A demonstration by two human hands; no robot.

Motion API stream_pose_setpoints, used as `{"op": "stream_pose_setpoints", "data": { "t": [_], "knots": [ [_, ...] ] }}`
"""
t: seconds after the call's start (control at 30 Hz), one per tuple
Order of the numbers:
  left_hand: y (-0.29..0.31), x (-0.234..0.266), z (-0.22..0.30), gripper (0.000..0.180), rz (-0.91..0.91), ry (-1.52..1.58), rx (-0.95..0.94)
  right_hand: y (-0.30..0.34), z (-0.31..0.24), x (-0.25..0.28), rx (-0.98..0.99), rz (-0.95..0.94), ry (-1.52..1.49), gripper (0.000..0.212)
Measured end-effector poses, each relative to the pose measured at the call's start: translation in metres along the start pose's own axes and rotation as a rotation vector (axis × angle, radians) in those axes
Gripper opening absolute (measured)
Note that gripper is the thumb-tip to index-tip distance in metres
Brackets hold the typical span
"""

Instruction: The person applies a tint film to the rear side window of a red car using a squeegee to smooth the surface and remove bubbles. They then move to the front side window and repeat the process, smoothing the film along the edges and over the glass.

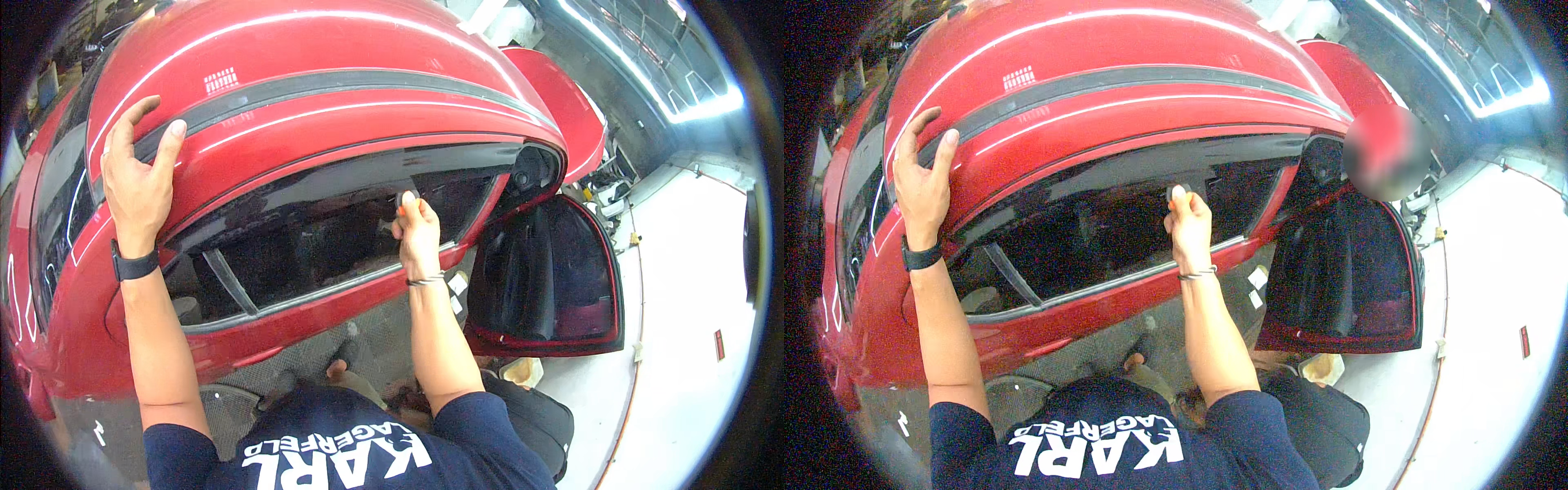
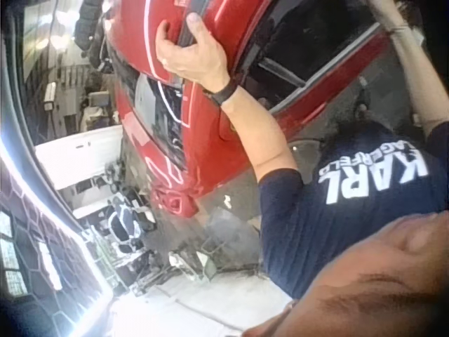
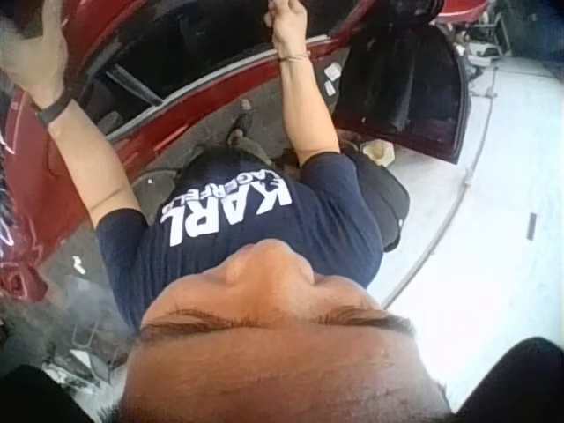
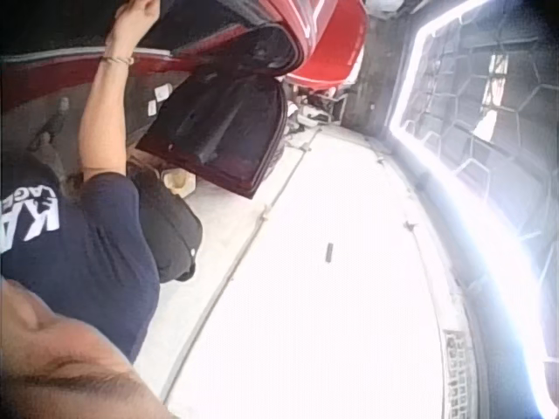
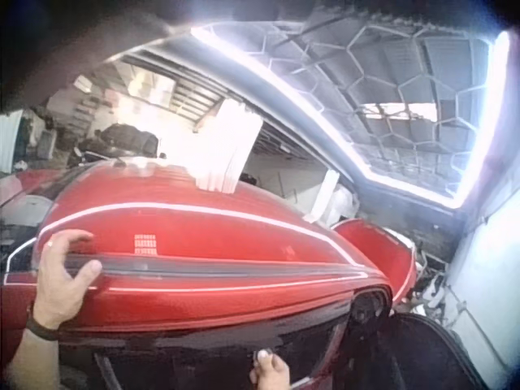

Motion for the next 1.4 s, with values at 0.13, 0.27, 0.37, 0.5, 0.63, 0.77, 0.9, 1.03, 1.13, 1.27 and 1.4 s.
{"op": "stream_pose_setpoints", "data": {
  "t": [0.13,0.27,0.37,0.5,0.63,0.77,0.9,1.03,1.13,1.27,1.4],
  "knots": [
    [-0.001,-0.002,-0.008,0.04,-0.027,0.059,0.056,0.037,0.02,0.022,-0.109,0.035,0.076,0.034],
    [0.001,-0.007,0.011,0.043,-0.087,-0.08,0.025,0.05,0.021,0.033,-0.119,0.112,0.096,0.033],
    [-0.001,0.001,-0.001,0.044,-0.039,-0.046,0.032,0.011,0.0,-0.011,0.028,0.071,0.04,0.034],
    [-0.001,-0.005,-0.008,0.043,-0.084,-0.004,0.048,0.03,0.015,0.0,-0.054,0.074,0.026,0.033],
    [-0.001,-0.01,0.01,0.044,-0.087,-0.07,0.008,0.051,0.023,0.033,-0.11,0.077,0.086,0.033],
    [0.0,-0.002,-0.003,0.044,-0.072,-0.054,0.007,0.017,0.0,-0.014,0.005,0.05,0.048,0.036],
    [0.001,-0.009,0.001,0.043,-0.095,-0.014,0.033,0.05,0.016,0.012,-0.068,0.061,0.054,0.034],
    [0.002,-0.008,0.009,0.044,-0.057,-0.065,-0.002,0.056,0.01,0.016,-0.081,0.119,0.133,0.033],
    [0.001,-0.005,-0.004,0.044,-0.055,-0.068,0.013,0.022,-0.003,-0.014,0.03,0.042,0.078,0.033],
    [0.002,-0.01,-0.007,0.044,-0.067,-0.013,0.002,0.036,0.005,-0.013,-0.034,0.031,0.044,0.033],
    [0.003,-0.011,0.005,0.044,-0.067,-0.075,-0.002,0.051,0.02,0.002,-0.087,0.051,0.063,0.032]
  ]
}}
Point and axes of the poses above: each hand's wrist, its own y-axis away from the middle knuckle, its own x-axis out of the back of the hand, z = x × y, the point moved 7 cm from there along -y, towards the middle knuckle, and after that the axes turned 14 degrees about x, right-handed, at the moved point
